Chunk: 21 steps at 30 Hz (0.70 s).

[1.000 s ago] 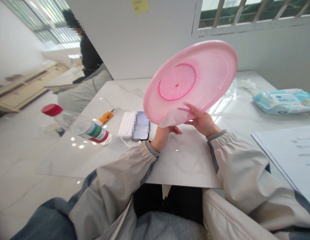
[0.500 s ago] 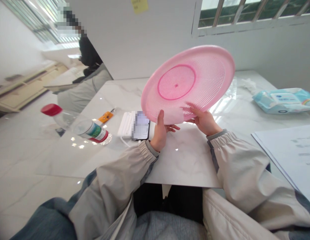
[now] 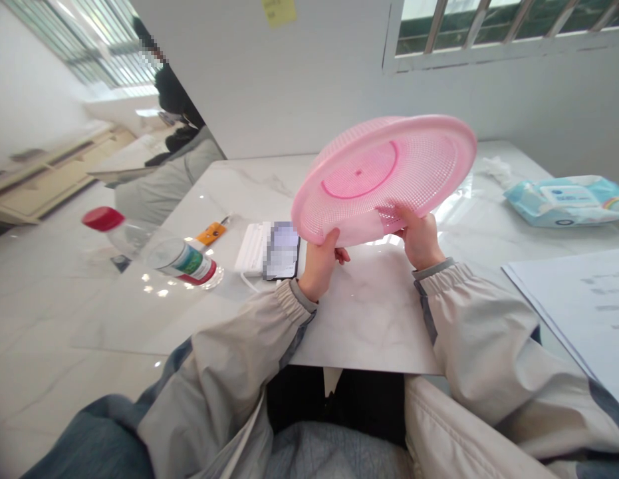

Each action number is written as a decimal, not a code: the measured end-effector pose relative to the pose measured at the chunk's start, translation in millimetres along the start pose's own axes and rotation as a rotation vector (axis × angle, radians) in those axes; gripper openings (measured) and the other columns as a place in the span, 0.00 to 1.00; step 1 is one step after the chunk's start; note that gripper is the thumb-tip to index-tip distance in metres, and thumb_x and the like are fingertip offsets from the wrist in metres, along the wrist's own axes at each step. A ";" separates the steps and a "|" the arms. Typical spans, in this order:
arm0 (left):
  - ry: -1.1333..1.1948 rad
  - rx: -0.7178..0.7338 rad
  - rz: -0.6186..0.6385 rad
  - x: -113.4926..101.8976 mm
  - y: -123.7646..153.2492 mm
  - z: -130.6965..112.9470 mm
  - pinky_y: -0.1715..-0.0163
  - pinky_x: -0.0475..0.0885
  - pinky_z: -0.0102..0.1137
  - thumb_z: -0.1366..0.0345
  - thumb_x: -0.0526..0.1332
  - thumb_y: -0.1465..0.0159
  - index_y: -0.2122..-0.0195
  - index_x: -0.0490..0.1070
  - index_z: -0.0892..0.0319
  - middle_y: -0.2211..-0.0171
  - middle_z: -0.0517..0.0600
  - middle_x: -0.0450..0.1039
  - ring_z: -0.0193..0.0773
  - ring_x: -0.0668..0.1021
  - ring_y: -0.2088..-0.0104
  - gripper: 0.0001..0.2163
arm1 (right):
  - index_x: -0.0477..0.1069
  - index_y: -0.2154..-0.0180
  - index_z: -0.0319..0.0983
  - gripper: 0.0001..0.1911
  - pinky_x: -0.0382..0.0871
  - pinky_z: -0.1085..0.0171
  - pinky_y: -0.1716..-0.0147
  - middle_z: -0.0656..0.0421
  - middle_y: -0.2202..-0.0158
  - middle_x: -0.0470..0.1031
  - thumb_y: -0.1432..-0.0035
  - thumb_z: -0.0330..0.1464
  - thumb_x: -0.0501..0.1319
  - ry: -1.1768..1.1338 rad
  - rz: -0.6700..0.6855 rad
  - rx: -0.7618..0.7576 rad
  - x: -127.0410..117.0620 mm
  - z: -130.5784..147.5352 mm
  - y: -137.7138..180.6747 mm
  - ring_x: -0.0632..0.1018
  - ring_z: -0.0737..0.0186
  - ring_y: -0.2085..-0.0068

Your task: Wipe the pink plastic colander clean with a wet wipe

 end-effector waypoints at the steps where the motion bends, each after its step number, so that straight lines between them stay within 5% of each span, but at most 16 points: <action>1: 0.028 -0.008 0.026 2.3 0.9 -0.2 0.78 0.66 0.31 0.52 0.67 0.31 0.65 0.74 0.59 0.83 0.46 0.71 0.36 0.75 0.81 0.15 | 0.84 0.55 0.45 0.13 0.88 0.49 0.56 0.55 0.56 0.89 0.40 0.41 0.75 -0.008 -0.003 -0.002 0.3 1.1 -0.1 0.88 0.45 0.49; 11: 0.229 0.009 0.046 10.5 9.4 -15.6 0.74 0.72 0.31 0.57 0.66 0.28 0.55 0.72 0.60 0.75 0.46 0.77 0.37 0.80 0.78 0.11 | 0.82 0.52 0.46 0.18 0.87 0.47 0.48 0.56 0.45 0.86 0.40 0.47 0.75 0.042 0.289 0.262 17.9 -5.8 10.6 0.83 0.43 0.40; 15: 0.292 0.034 0.078 11.4 8.4 -16.4 0.73 0.73 0.31 0.58 0.66 0.28 0.49 0.71 0.61 0.71 0.47 0.79 0.36 0.80 0.77 0.13 | 0.84 0.53 0.42 0.20 0.85 0.43 0.44 0.51 0.50 0.88 0.39 0.49 0.76 0.081 0.515 0.423 25.9 -15.6 20.7 0.88 0.44 0.49; 21: 0.259 -0.024 0.172 16.5 10.5 -11.2 0.73 0.73 0.32 0.52 0.70 0.31 0.48 0.71 0.60 0.75 0.45 0.76 0.38 0.80 0.77 0.20 | 0.84 0.54 0.37 0.29 0.88 0.51 0.53 0.49 0.61 0.88 0.42 0.54 0.78 0.106 0.735 0.546 28.0 -28.1 30.1 0.89 0.52 0.62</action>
Point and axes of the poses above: each hand's wrist, its own y-axis away from the middle knuckle, its own x-axis out of the palm, z = x × y, the point moved 5 cm from there along -y, towards the middle knuckle
